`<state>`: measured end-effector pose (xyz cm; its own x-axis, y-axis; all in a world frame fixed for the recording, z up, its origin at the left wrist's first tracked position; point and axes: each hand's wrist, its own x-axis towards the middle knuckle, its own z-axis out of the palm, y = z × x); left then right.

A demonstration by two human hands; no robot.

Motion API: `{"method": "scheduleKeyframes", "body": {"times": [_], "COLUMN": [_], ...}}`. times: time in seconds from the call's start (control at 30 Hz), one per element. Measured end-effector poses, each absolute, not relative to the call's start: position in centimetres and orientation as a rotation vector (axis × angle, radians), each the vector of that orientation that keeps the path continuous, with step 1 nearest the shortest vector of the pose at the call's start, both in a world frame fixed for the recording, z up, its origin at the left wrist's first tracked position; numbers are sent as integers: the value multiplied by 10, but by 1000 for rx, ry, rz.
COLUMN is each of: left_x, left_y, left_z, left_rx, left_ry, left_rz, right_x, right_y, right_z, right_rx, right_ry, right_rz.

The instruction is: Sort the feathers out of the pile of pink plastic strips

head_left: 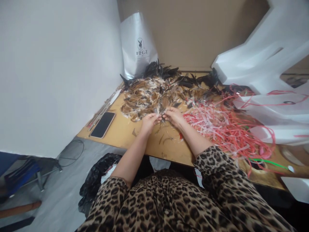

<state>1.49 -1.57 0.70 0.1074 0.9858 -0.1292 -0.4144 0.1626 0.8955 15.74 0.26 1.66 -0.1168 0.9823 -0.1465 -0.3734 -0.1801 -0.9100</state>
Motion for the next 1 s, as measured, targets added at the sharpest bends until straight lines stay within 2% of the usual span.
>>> {"method": "scheduleKeyframes", "body": {"times": [0.47, 0.73, 1.0], "left_x": [10, 11, 8], "left_y": [-14, -17, -11], "left_z": [0, 1, 6], "left_rx": [912, 883, 520], "left_ry": [926, 882, 787], "left_rz": [1194, 1183, 1258], "right_x": [152, 150, 150], "right_y": [-2, 1, 0], "right_z": [11, 10, 13], "right_rx": [-833, -872, -908], "right_ry": [-1004, -954, -854], "right_rz": [1704, 1626, 1581]}}
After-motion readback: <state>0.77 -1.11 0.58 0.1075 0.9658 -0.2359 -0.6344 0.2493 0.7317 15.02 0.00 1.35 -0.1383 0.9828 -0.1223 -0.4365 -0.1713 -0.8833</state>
